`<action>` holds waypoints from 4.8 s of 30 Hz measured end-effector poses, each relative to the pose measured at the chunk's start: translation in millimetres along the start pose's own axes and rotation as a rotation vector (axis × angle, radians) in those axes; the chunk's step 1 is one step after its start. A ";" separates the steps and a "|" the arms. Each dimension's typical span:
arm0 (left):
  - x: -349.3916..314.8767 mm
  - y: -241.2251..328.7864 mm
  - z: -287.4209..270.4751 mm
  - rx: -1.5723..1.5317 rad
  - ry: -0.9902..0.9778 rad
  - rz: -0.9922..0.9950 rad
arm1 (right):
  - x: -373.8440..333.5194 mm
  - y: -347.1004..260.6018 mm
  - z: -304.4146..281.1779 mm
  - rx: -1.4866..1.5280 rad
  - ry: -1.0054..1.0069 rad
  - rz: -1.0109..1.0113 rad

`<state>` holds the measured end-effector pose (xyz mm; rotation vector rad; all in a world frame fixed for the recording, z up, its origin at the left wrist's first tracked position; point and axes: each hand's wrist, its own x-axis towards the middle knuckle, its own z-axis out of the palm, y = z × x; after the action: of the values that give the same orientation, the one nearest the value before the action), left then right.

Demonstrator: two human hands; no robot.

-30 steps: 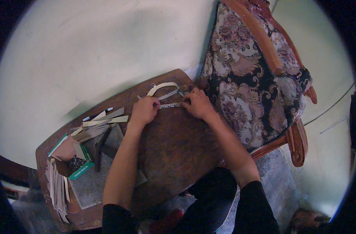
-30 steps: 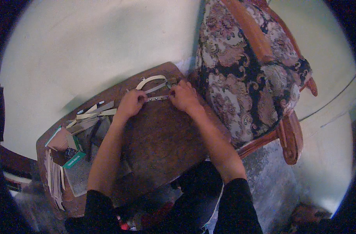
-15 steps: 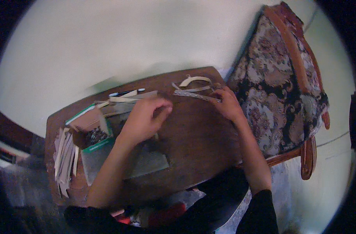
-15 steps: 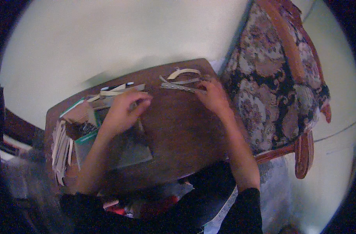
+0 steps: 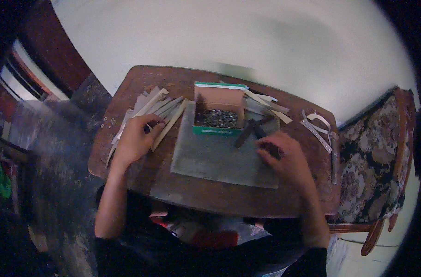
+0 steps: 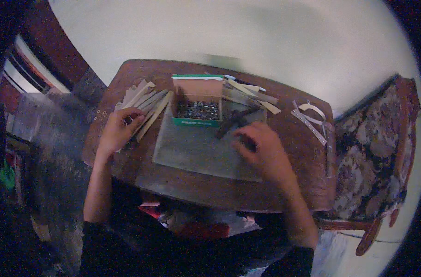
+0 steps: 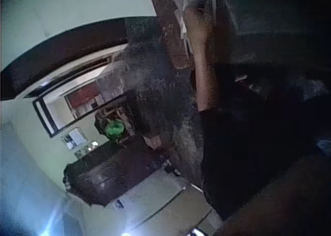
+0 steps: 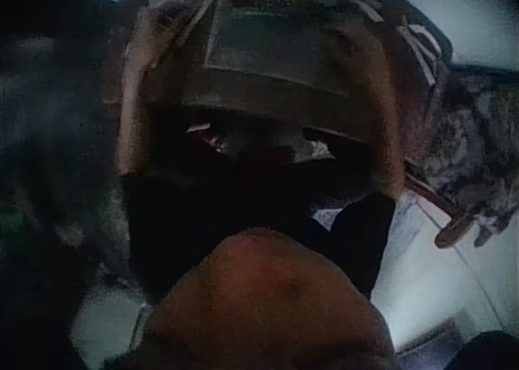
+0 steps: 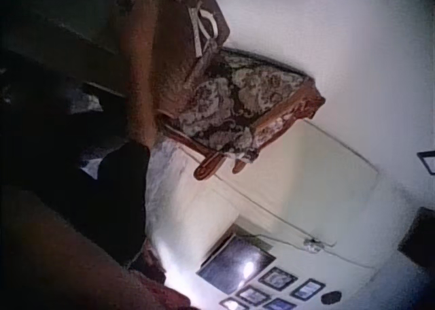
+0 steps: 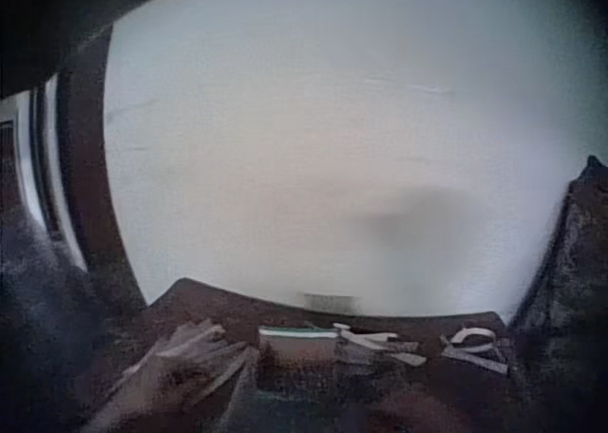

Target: The person inserts metal rivets into pre-punched holes on a leather strap, then uses a hammer to secure them. They repeat this process for multiple rivets along the strap.

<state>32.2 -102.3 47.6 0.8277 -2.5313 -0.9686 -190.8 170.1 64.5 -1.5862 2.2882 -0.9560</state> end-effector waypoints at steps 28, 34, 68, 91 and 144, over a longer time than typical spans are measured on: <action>17.2 -40.1 68.4 0.560 0.297 0.115 | 33.5 -69.8 97.6 0.227 -0.197 0.040; 15.7 -37.3 70.5 0.600 0.358 0.144 | 41.1 -69.4 108.8 0.262 -0.183 0.017; -22.2 -55.7 -15.1 0.264 0.068 -0.221 | 178.2 -75.2 167.8 -0.365 -0.235 -0.220; -12.3 -7.1 70.2 -0.279 -0.123 0.192 | 14.6 7.9 28.0 0.145 -0.345 0.298; -15.0 -6.2 69.7 -0.405 -0.252 0.114 | 123.8 -11.5 106.7 -0.176 -0.038 0.084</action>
<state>14.0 -61.4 -8.3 0.4613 -2.4145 -1.5585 -179.0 15.0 13.1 -1.5442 2.4493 -0.7165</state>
